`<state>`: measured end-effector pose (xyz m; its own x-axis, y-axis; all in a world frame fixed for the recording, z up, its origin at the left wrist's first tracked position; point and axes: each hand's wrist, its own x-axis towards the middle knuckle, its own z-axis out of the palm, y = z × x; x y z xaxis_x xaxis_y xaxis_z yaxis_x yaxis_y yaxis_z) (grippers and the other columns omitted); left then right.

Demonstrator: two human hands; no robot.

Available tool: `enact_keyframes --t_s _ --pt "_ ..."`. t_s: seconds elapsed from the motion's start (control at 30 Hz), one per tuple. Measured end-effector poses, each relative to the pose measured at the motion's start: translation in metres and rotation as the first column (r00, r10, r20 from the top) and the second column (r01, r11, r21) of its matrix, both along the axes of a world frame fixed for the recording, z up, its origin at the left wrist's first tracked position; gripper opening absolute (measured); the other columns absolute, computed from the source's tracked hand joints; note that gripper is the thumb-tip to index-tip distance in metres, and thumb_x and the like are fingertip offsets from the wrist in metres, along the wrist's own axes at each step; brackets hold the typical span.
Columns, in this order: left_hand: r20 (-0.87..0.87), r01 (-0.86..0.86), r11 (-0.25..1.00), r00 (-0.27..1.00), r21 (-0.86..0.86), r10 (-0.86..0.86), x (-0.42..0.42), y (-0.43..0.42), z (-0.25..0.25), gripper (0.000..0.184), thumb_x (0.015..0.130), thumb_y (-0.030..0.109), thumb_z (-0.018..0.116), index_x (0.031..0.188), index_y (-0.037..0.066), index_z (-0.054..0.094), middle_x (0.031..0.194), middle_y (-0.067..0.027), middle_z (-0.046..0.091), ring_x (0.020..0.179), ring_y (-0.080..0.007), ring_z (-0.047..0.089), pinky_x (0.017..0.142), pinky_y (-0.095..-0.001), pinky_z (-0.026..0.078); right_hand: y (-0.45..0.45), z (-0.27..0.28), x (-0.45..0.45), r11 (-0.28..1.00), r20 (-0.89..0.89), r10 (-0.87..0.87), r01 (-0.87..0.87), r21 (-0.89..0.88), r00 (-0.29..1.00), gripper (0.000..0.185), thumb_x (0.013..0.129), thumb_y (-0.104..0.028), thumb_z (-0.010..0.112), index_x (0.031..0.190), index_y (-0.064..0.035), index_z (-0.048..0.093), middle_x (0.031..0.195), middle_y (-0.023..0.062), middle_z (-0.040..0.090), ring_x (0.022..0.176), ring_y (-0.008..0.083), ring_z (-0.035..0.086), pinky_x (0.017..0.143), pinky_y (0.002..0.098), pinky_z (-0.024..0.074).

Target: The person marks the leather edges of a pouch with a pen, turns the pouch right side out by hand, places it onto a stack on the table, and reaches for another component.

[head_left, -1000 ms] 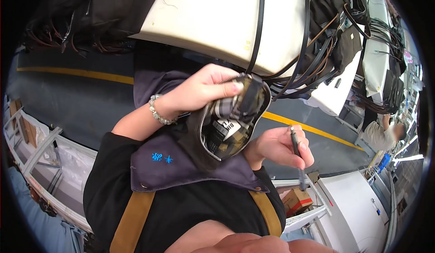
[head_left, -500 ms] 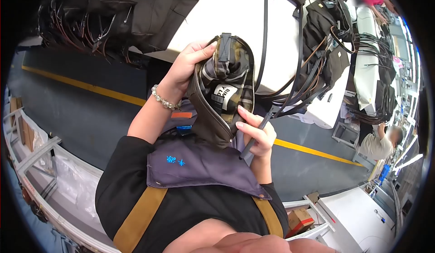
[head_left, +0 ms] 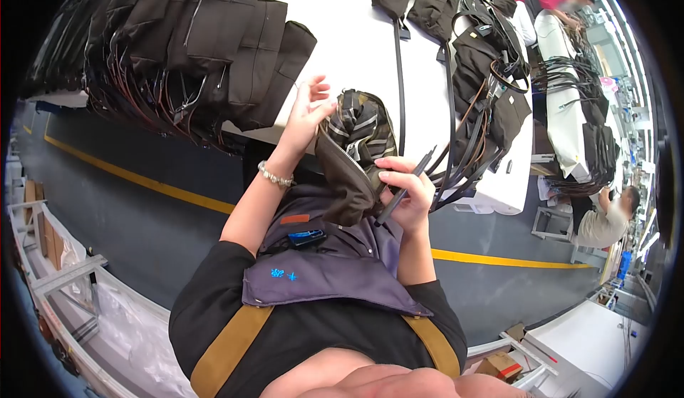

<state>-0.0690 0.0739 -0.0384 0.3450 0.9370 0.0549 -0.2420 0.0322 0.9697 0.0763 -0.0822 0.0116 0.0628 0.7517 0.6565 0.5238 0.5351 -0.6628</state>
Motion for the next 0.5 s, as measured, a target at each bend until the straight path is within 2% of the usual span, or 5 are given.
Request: enact_keyframes --t_s 0.1,0.17,0.23,0.3,0.5 --pt "-0.233 0.087 0.915 0.972 0.394 0.008 -0.022 -0.013 0.035 0.056 0.076 0.015 0.063 0.125 0.0 0.039 0.122 -0.0123 0.043 0.118 -0.021 0.037 0.1 -0.0337 0.028 0.006 0.002 0.004 0.993 -0.021 -0.043 0.041 -0.107 0.999 0.031 0.058 0.009 0.063 0.087 -0.0019 0.059 0.096 0.0139 0.062 0.088 0.0277 0.062 0.076 0.0329 0.0494" --pt "-0.347 0.314 0.828 0.925 0.464 -0.156 -0.036 -0.029 0.075 0.06 0.069 0.019 0.069 0.121 0.001 0.045 0.12 -0.0118 0.047 0.116 -0.0221 0.04 0.101 -0.0337 0.027 0.01 0.006 0.004 0.982 -0.059 -0.083 0.072 -0.173 0.995 0.029 0.06 0.009 0.062 0.086 -0.0018 0.058 0.095 0.0126 0.062 0.09 0.0263 0.061 0.078 0.032 0.0481" --pt "-0.465 0.587 0.651 0.801 0.481 -0.378 -0.037 -0.034 0.086 0.063 0.066 0.026 0.073 0.119 0.003 0.047 0.121 -0.0125 0.046 0.117 -0.0256 0.041 0.1 -0.0362 0.028 0.015 0.006 0.006 0.972 -0.139 -0.109 0.076 -0.222 0.984 0.028 0.061 0.009 0.062 0.086 -0.002 0.058 0.095 0.0123 0.062 0.09 0.0256 0.061 0.078 0.0315 0.0477" --pt "-0.617 0.652 0.503 0.741 0.567 -0.264 -0.031 -0.043 0.091 0.067 0.064 0.032 0.075 0.119 0.005 0.048 0.122 -0.013 0.046 0.116 -0.029 0.041 0.099 -0.0387 0.028 0.02 0.009 0.006 0.969 -0.142 -0.117 0.082 -0.232 0.983 0.027 0.063 0.009 0.061 0.087 -0.0023 0.057 0.096 0.0118 0.062 0.089 0.0251 0.061 0.077 0.031 0.0471" --pt "-0.593 0.573 0.581 0.784 0.578 -0.183 -0.021 -0.048 0.088 0.06 0.059 0.02 0.071 0.113 0.006 0.048 0.101 -0.0122 0.047 0.099 -0.0297 0.044 0.092 -0.0391 0.032 0.024 0.002 -0.004 0.976 -0.145 -0.188 0.168 -0.139 0.971 0.03 0.063 0.008 0.064 0.09 -0.0026 0.055 0.103 0.0133 0.061 0.092 0.0263 0.059 0.077 0.0319 0.0473"
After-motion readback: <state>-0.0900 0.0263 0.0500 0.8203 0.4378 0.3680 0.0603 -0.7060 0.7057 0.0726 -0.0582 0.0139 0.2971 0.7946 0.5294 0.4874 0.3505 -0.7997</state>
